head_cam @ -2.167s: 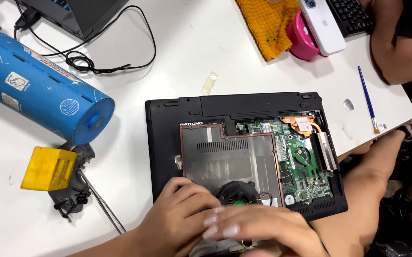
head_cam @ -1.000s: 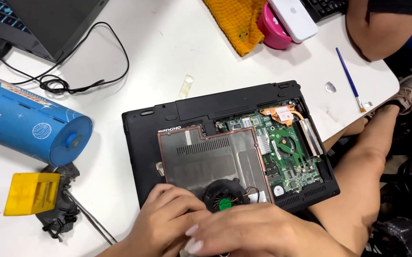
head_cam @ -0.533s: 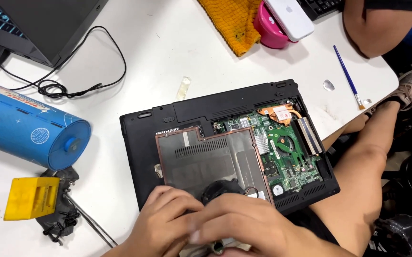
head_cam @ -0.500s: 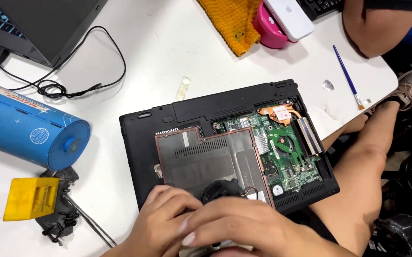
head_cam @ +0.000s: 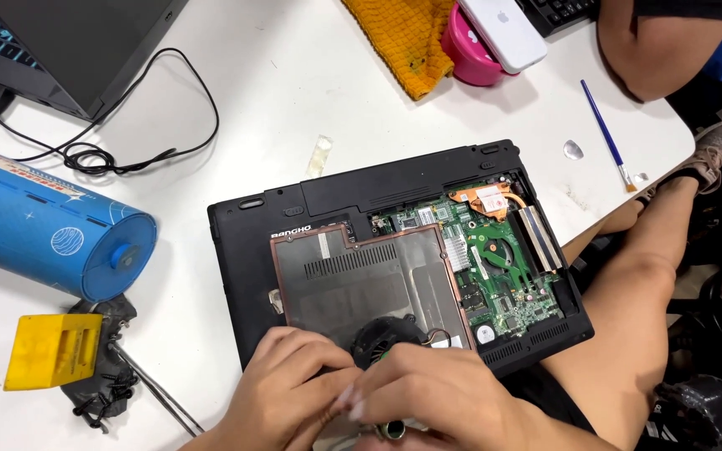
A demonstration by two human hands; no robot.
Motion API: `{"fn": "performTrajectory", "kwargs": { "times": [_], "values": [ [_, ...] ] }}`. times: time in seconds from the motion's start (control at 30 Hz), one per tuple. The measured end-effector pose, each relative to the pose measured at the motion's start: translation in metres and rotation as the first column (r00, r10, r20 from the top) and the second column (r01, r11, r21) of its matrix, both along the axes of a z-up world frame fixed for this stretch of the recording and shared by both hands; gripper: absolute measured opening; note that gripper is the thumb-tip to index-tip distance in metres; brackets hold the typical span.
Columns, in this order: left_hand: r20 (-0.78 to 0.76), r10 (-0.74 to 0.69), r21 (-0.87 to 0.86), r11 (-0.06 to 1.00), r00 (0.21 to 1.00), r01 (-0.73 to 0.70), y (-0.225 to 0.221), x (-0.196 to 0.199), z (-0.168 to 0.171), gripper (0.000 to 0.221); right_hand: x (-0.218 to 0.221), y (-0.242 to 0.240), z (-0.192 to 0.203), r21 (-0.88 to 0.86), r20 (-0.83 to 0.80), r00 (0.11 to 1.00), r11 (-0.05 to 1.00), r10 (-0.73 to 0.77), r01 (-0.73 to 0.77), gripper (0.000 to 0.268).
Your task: Reassembling a laptop by installing and securing the internal cooling fan with screws.
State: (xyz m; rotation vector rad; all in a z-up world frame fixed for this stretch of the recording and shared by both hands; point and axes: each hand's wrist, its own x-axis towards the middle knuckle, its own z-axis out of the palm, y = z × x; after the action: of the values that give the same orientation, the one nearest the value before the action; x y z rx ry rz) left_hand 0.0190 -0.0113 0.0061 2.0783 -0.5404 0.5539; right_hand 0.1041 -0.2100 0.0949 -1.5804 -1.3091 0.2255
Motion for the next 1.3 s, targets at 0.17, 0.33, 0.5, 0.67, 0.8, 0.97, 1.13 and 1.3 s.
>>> {"fn": "performTrajectory", "kwargs": {
  "times": [0.17,0.33,0.5,0.67,0.8,0.97,1.13,1.3],
  "values": [
    [-0.013,-0.001,0.014,1.0,1.0,0.001,0.0,-0.002,-0.001,0.04,0.014,0.002,0.054,-0.191,-0.377,0.876,0.9,0.301,-0.392,0.04],
    [-0.011,-0.054,0.016,0.998,0.998,0.054,0.004,-0.001,-0.003,0.031,0.004,0.0,0.027,-0.147,-0.168,0.98,0.981,0.102,-0.127,0.018],
    [0.0,-0.049,0.034,0.998,0.999,0.049,0.002,0.0,-0.003,0.029,0.001,0.002,-0.006,-0.004,0.05,0.999,1.0,0.021,-0.021,0.027],
    [-0.024,0.043,0.058,0.997,0.999,-0.042,-0.003,-0.005,-0.024,0.021,0.007,0.002,0.028,-0.172,-0.202,0.967,0.966,0.155,-0.191,0.035],
    [0.006,-0.021,0.086,0.996,1.0,0.02,0.002,-0.002,-0.006,0.041,0.01,-0.005,0.046,-0.17,-0.515,0.827,0.919,0.225,-0.355,0.037],
    [-0.024,-0.07,0.035,0.997,0.997,0.071,0.006,0.0,-0.004,0.03,0.007,-0.001,0.0,0.026,-0.125,0.985,0.993,0.121,-0.119,0.034],
    [-0.024,-0.018,0.051,0.999,1.0,0.019,0.0,-0.002,-0.004,0.023,0.002,0.002,-0.008,0.006,0.012,0.997,0.997,0.081,-0.081,0.023],
    [-0.02,0.026,0.074,0.997,0.999,-0.025,-0.002,-0.003,-0.011,0.033,0.012,-0.002,0.049,-0.187,-0.352,0.901,0.924,0.255,-0.335,0.03]
  ]
}}
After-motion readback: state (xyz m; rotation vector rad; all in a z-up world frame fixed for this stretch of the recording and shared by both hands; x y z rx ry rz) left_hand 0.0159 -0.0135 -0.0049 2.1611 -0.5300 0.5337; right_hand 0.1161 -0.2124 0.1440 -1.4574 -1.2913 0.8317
